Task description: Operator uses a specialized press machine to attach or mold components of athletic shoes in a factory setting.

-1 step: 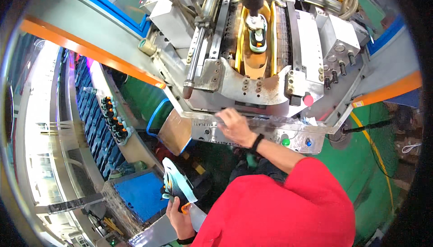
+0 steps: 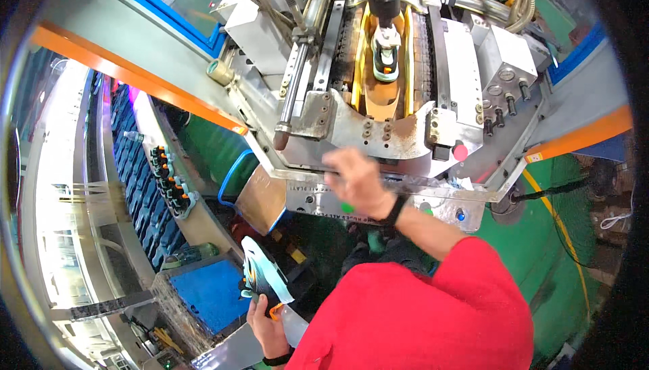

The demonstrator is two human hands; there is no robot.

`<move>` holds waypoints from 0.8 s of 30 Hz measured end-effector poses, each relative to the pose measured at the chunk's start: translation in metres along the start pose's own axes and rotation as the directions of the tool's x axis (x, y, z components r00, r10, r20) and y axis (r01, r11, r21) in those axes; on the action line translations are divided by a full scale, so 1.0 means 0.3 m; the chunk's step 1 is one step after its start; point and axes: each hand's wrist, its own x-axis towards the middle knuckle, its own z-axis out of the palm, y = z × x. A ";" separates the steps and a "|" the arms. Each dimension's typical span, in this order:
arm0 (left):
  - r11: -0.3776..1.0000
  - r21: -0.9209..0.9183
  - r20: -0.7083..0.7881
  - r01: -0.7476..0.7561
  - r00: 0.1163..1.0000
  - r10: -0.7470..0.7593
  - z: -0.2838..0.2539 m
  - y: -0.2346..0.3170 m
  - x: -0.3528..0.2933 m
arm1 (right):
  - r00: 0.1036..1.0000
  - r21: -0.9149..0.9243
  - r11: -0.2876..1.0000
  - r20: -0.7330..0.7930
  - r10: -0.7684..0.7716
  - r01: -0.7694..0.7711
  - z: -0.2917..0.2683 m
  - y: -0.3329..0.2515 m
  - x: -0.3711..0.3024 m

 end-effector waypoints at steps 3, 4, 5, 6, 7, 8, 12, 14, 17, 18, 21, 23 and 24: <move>0.998 -0.060 -0.044 -0.036 0.998 0.034 -0.024 0.006 0.034 | 0.834 -0.032 0.995 -0.548 0.064 -0.098 -0.275 0.053 0.529; 0.999 -0.049 0.009 -0.023 1.000 0.024 0.005 0.010 0.045 | 0.732 -0.274 0.958 -0.635 -0.246 0.084 -0.447 0.176 0.727; 0.998 -0.054 0.029 -0.021 0.999 0.023 0.017 0.004 0.052 | 0.757 -0.271 0.960 -0.611 -0.230 0.073 -0.527 0.272 0.885; 0.998 -0.063 0.055 -0.014 0.998 0.017 0.029 -0.006 0.058 | 0.865 -0.361 0.917 -0.390 -0.315 0.171 -0.605 0.400 1.029; 0.997 -0.073 0.029 -0.017 0.999 0.020 0.013 -0.011 0.057 | 0.821 -0.055 0.980 -0.557 0.127 -0.189 -0.569 0.177 1.101; 0.997 -0.073 0.028 -0.019 0.999 0.022 0.013 -0.015 0.051 | 0.790 -0.121 0.989 -0.613 -0.007 -0.085 -0.573 0.172 1.099; 0.994 -0.112 -0.006 -0.007 1.000 0.007 0.008 -0.063 -0.018 | 0.842 0.184 0.954 -0.451 0.296 -0.237 -0.612 0.210 1.105; 0.992 -0.125 -0.025 -0.002 1.000 -0.001 0.019 -0.109 -0.052 | 0.845 0.127 0.968 -0.472 0.250 -0.215 -0.631 0.256 1.104; 0.983 -0.177 -0.112 -0.050 0.993 0.031 -0.078 -0.147 -0.126 | 0.883 0.191 0.975 -0.428 0.190 -0.117 -0.571 0.254 1.163; 0.978 -0.198 -0.157 -0.060 0.987 0.029 -0.126 -0.167 -0.139 | 0.902 0.172 0.977 -0.392 0.182 -0.122 -0.516 0.265 1.146; 0.979 -0.202 -0.193 -0.020 0.981 -0.020 -0.157 -0.175 -0.155 | 0.965 -0.012 0.989 -0.224 0.139 -0.145 -0.565 0.409 1.017; 0.945 -0.325 -0.221 -0.046 0.975 -0.029 -0.210 -0.208 -0.114 | 0.965 0.012 0.967 -0.069 0.255 -0.254 -0.648 0.471 0.883; 0.940 -0.329 -0.246 -0.090 0.969 0.006 -0.271 -0.220 -0.125 | 0.934 0.099 0.928 0.040 0.356 -0.358 -0.657 0.501 0.810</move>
